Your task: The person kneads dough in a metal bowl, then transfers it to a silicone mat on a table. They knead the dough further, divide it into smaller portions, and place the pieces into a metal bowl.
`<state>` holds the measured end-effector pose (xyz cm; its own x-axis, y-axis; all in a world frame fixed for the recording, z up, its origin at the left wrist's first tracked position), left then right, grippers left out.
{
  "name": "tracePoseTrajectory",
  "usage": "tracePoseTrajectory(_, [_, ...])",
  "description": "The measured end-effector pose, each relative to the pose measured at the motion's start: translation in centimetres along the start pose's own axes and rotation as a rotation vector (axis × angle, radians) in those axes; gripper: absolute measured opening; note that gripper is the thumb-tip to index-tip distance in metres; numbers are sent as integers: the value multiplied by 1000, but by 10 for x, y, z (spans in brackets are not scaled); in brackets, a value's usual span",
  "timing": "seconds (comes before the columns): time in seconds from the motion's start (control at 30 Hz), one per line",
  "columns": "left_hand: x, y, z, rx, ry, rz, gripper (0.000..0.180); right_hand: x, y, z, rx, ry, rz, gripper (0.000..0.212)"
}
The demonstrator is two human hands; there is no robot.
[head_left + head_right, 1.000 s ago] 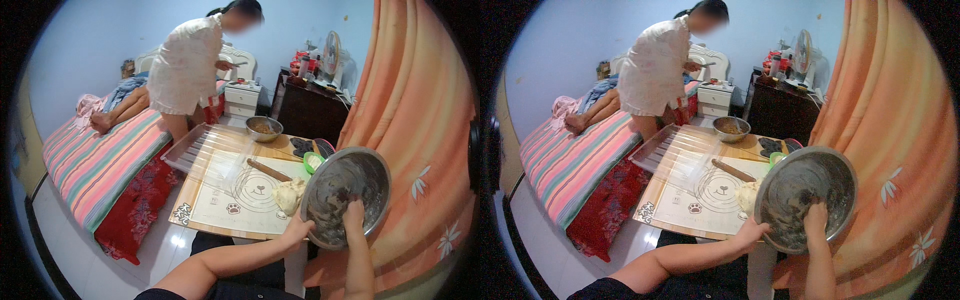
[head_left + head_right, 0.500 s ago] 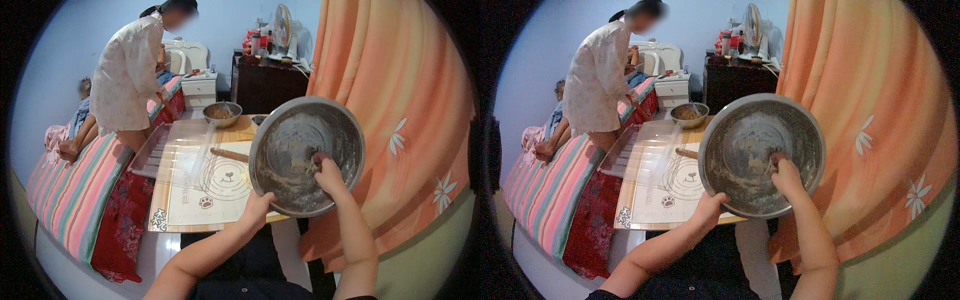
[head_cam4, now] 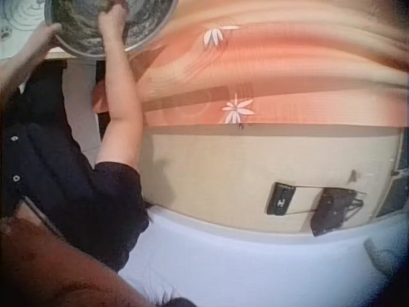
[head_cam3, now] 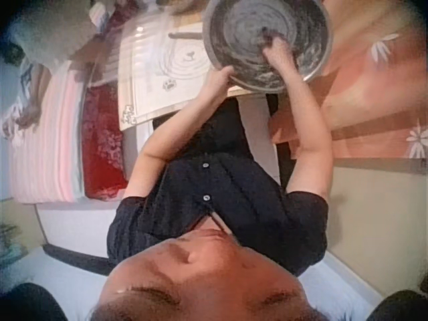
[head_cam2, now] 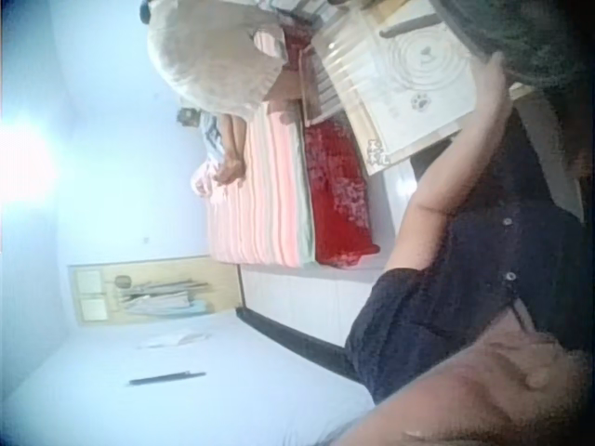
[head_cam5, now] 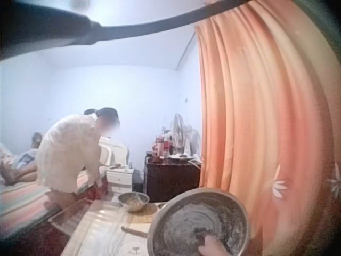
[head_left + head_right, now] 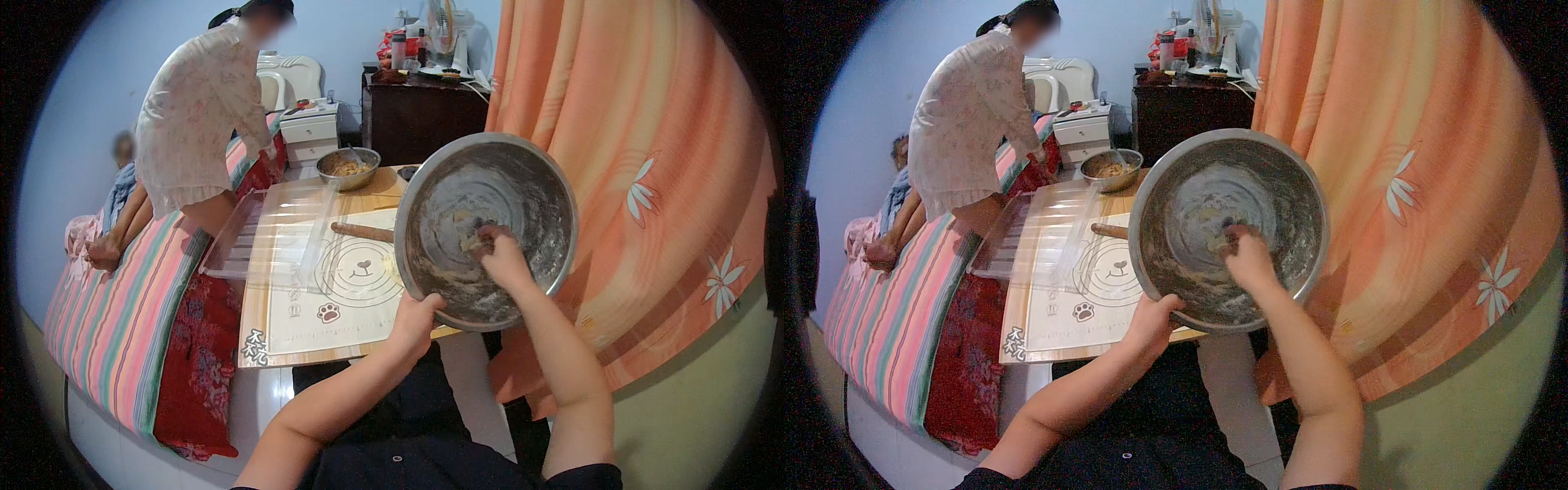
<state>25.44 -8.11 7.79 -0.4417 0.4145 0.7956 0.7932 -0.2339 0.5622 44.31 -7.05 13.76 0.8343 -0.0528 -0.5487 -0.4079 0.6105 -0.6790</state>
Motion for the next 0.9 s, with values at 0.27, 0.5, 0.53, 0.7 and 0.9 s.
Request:
tracePoseTrajectory(0.27, [-7,3,8,-25,135,26,40,-16,10,-13,169,-489,-383,38])
tracePoseTrajectory(0.5, [2,7,-9,0,47,-14,45,0,4,4,-3,-233,-344,30])
tracePoseTrajectory(0.53, [3,6,-10,-15,64,-28,45,5,-5,10,-1,-94,-240,31])
tracePoseTrajectory(0.7, [0,5,-3,-36,58,-3,43,0,-46,10,266,-42,-94,37])
tracePoseTrajectory(0.9, [-1,15,-19,-20,79,-22,41,19,-48,-8,111,-127,-234,27])
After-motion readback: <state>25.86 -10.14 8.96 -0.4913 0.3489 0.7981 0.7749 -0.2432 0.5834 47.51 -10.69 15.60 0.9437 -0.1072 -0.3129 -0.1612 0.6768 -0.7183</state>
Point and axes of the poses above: each hand's wrist, its own z-axis towards the middle knuckle, its own y-axis out of the palm, x = y × z, the point moved 5 cm from there along z, towards the middle knuckle, and after that the axes turned 8 degrees about x, right-handed, at the moved point
